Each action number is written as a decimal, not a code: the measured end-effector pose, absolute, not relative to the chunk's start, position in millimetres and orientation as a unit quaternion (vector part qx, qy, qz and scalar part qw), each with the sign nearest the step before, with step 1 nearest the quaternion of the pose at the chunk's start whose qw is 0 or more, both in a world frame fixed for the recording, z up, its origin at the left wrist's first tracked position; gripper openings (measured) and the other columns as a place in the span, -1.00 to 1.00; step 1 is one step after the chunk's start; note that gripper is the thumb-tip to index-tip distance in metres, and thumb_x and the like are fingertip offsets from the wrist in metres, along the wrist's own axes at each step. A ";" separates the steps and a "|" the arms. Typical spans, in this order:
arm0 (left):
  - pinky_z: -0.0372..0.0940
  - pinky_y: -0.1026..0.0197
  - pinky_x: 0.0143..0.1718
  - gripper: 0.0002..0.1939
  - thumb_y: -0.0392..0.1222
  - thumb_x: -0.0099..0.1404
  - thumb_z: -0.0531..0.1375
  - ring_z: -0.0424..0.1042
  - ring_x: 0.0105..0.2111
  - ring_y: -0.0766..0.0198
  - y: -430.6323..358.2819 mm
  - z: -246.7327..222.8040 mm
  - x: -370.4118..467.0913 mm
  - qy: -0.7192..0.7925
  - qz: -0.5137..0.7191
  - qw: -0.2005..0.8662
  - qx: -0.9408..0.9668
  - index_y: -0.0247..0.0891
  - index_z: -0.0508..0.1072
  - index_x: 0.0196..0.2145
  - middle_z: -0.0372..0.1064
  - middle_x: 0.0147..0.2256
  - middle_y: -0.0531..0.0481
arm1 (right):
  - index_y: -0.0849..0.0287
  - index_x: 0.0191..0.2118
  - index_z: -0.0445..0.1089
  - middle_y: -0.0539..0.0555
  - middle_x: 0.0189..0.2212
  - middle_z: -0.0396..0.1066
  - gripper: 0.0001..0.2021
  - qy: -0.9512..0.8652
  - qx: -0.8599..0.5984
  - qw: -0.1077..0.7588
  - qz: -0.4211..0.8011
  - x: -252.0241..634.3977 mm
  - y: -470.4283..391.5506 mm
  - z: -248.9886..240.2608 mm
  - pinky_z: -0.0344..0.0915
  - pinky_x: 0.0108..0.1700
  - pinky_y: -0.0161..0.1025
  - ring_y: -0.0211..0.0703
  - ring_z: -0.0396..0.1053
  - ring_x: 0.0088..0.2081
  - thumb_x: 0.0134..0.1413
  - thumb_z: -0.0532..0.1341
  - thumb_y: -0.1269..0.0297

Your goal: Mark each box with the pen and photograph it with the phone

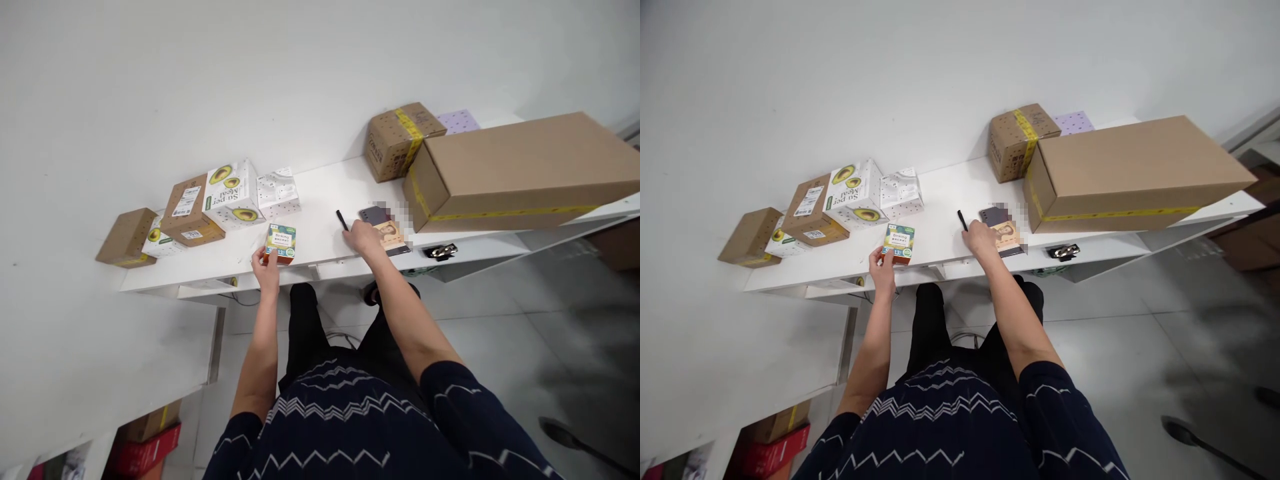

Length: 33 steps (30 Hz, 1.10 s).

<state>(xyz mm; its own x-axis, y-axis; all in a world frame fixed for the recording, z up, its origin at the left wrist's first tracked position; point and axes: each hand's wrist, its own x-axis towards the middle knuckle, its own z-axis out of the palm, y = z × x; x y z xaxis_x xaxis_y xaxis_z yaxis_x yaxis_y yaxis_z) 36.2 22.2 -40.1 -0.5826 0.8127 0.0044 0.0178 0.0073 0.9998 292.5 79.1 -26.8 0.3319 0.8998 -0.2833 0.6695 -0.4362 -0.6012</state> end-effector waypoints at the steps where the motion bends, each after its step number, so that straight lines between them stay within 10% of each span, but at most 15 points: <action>1: 0.37 0.22 -0.11 -0.59 -0.13 0.16 0.34 0.41 -0.15 0.29 19.7 -40.4 37.4 0.636 0.619 0.327 0.325 -0.25 0.38 -0.05 0.24 -0.03 -0.11 | 0.36 -0.26 0.49 0.52 -0.09 0.49 -0.83 -0.487 -0.784 0.218 0.315 292.6 80.3 -29.7 0.21 0.15 0.18 0.39 0.38 0.13 0.00 0.32 0.38; 5: 0.39 0.22 -0.17 -0.52 0.01 0.20 0.33 0.41 -0.09 0.22 8.9 -43.2 40.9 0.658 0.566 0.370 0.330 -0.21 0.35 0.00 0.25 -0.03 -0.13 | 0.20 -0.54 0.34 0.29 -0.41 0.52 -0.85 -0.491 -0.729 0.295 0.376 291.9 79.5 -34.5 0.37 -0.06 -0.08 0.17 0.50 -0.10 -0.07 0.32 0.38; 9: 0.41 0.20 -0.18 -0.49 0.09 0.24 0.29 0.42 -0.07 0.17 2.0 -49.0 48.0 0.670 0.514 0.381 0.376 -0.22 0.34 0.04 0.29 -0.01 -0.18 | 0.10 -0.49 0.20 0.03 -0.57 0.41 -0.74 -0.460 -0.644 0.403 0.459 282.0 69.7 -26.6 0.33 -0.46 -0.32 -0.22 0.39 -0.52 0.15 0.15 0.12; 15: 0.40 0.13 -0.15 -0.48 0.12 0.31 0.23 0.46 -0.22 0.20 -0.6 -55.6 68.8 0.670 0.453 0.364 0.461 -0.26 0.32 0.07 0.40 -0.13 -0.17 | 0.07 -0.42 0.19 -0.06 -0.60 0.42 -0.73 -0.284 -0.375 0.639 0.609 250.6 55.5 -8.2 0.27 -0.56 -0.39 -0.32 0.32 -0.60 -0.08 0.30 0.12; 24: 0.33 -0.04 0.06 -0.50 -0.01 0.41 0.12 0.33 0.11 -0.03 -11.0 -36.3 88.7 0.700 0.362 0.158 0.595 -0.16 0.28 0.25 0.11 0.16 -0.29 | 0.08 -0.25 0.31 -0.05 -0.44 0.40 -0.81 -0.399 -0.480 0.585 0.517 205.8 46.7 -4.8 0.41 -0.30 -0.25 -0.22 0.40 -0.42 0.02 0.18 0.13; 33: 0.34 0.03 0.00 -0.58 -0.09 0.45 0.05 0.33 0.08 0.02 -6.9 -37.1 89.2 0.688 0.321 0.196 0.621 -0.11 0.38 0.21 0.15 0.07 -0.24 | 0.04 -0.31 0.18 -0.06 -0.52 0.38 -0.81 -0.476 -0.609 0.496 0.396 209.0 38.1 -7.0 0.38 -0.33 -0.29 -0.19 0.43 -0.48 0.19 0.01 0.05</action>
<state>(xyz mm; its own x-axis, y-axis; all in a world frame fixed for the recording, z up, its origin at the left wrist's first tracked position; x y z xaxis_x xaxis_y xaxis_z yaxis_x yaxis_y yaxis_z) 89.2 -6.9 -37.1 -0.1530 0.9798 0.1289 0.7284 0.0236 0.6847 209.0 38.1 -7.0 0.2332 0.9724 -0.0105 0.1872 -0.0555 -0.9808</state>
